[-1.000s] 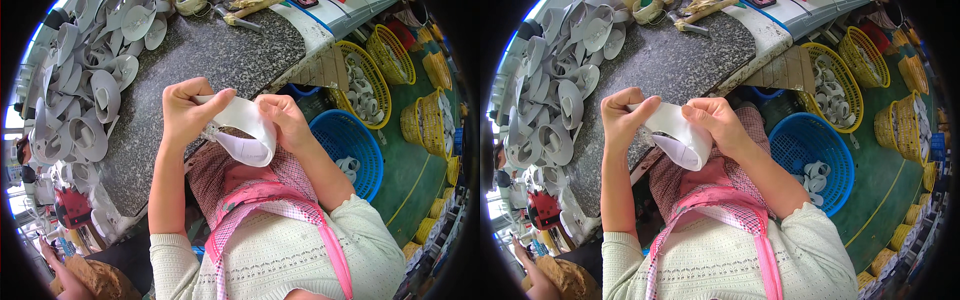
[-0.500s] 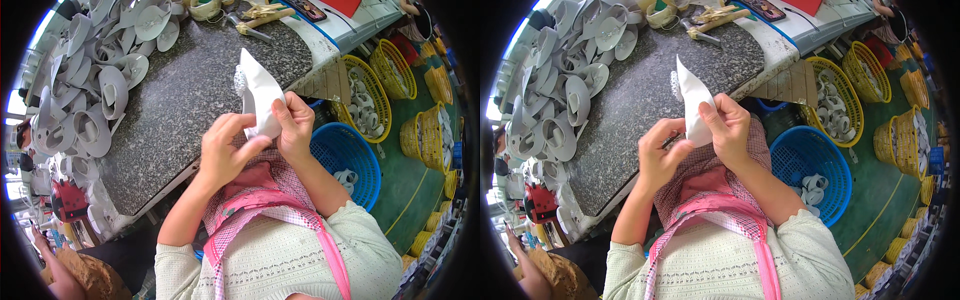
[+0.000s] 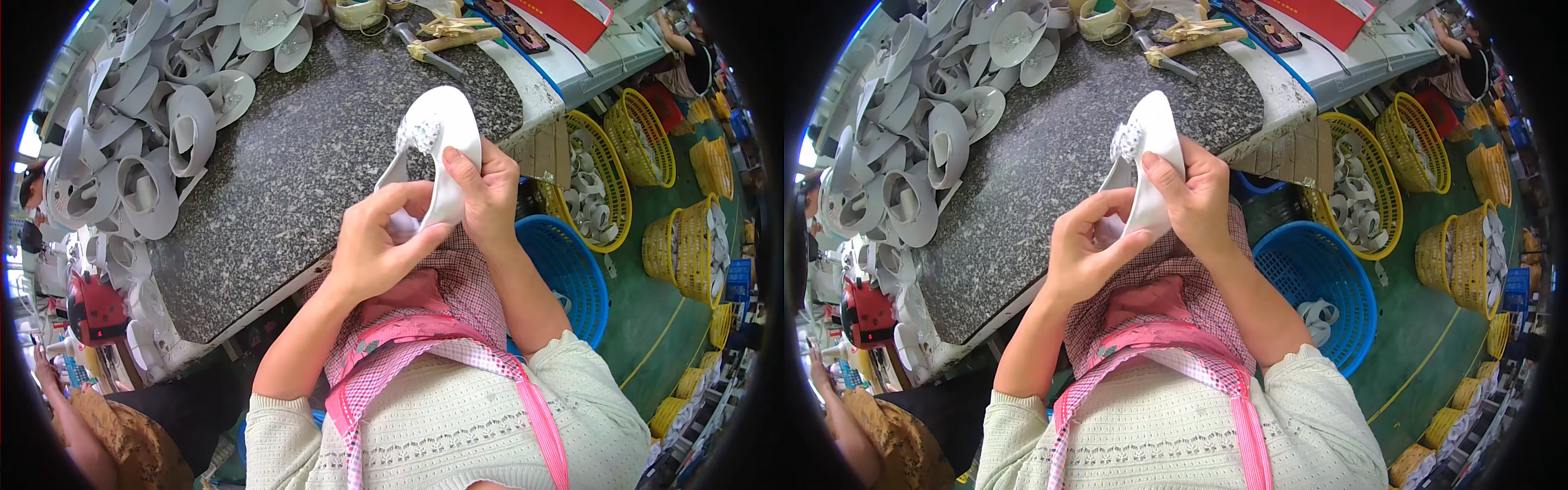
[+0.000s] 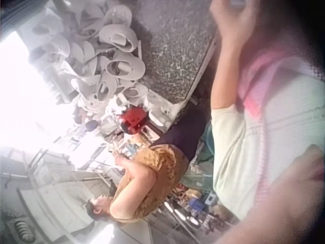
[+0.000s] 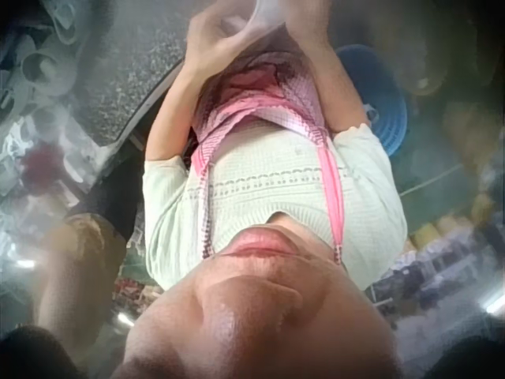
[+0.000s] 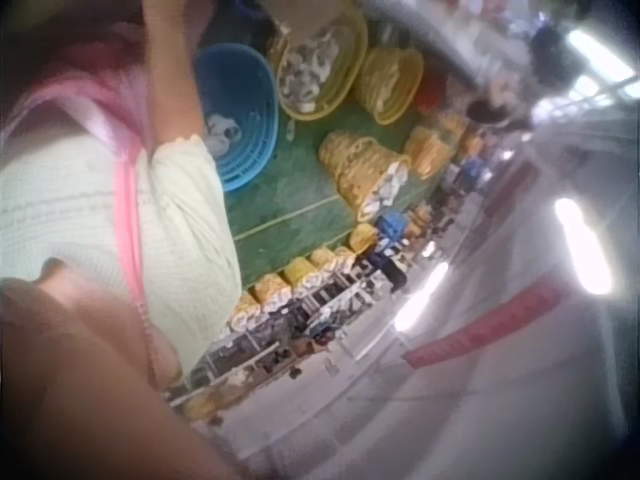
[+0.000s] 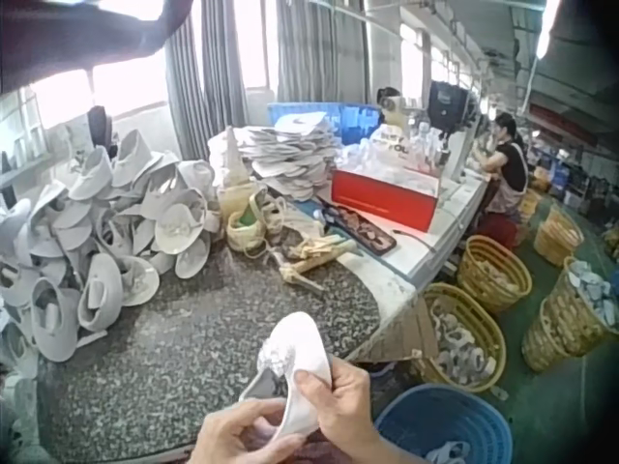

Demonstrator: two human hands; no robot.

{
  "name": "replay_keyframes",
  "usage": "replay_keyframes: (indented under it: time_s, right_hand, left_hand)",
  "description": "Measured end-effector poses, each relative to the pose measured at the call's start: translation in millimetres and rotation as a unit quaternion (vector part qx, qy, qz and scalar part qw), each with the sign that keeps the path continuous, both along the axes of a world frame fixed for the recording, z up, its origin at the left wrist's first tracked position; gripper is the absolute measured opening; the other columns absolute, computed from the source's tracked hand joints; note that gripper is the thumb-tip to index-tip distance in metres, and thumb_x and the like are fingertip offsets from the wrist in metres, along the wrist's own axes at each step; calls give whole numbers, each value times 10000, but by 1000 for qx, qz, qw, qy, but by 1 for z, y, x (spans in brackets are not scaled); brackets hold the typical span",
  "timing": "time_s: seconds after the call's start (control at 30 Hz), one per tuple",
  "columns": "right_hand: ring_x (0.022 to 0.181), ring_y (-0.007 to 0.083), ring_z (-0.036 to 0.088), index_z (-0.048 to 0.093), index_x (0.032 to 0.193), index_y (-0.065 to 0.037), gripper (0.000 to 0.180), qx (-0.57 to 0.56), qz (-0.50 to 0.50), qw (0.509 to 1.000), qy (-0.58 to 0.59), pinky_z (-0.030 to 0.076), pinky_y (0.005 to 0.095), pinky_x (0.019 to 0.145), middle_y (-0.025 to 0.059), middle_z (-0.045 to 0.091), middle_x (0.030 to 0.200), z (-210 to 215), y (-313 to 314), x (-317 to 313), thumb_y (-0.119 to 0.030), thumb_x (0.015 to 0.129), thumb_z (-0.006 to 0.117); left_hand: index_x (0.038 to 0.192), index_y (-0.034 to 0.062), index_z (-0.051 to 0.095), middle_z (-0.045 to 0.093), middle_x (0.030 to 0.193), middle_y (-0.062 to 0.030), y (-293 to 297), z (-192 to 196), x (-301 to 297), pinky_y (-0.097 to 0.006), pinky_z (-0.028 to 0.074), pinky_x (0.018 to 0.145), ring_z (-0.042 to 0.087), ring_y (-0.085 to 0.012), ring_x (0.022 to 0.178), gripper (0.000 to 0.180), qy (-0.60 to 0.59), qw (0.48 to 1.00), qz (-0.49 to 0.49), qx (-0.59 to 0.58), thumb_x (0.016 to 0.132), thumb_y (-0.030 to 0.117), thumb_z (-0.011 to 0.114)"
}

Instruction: The person shapes shoe uppers by hand, pressing and folding the edges, and places the finished pieces into a basket.

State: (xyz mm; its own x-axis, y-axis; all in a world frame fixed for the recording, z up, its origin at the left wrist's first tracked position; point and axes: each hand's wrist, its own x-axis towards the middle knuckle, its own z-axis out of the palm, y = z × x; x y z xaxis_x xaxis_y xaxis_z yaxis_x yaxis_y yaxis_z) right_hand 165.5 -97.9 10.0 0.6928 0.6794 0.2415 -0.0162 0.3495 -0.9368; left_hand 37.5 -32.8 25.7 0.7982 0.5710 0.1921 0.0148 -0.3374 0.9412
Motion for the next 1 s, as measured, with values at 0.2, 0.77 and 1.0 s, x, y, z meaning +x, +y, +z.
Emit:
replay_keyframes:
  time_s: [0.2,0.77,1.0]
  right_hand:
    - [792,243,525,565,1016,-25,447,-106,-87,968,-212,417,378,677,123,571,897,-36,0,-15,-356,717,608]
    - [647,98,528,570,784,68,164,-52,16,989,-136,421,263,565,49,587,719,-14,39,-72,-95,803,585]
    - [663,97,522,560,847,69,201,-8,11,996,-89,415,249,572,57,583,753,-39,45,-67,-130,820,577]
  left_hand:
    - [808,30,614,604,707,-116,8,-3,-18,-314,473,576,610,-202,657,123,13,998,11,64,754,140,626]
    - [862,68,572,550,670,-53,23,-9,-79,-391,345,835,561,-221,679,172,-12,960,163,229,737,171,628]
    - [836,85,567,534,631,-33,29,-26,-79,-360,339,809,546,-191,637,157,-20,944,180,277,733,180,637]
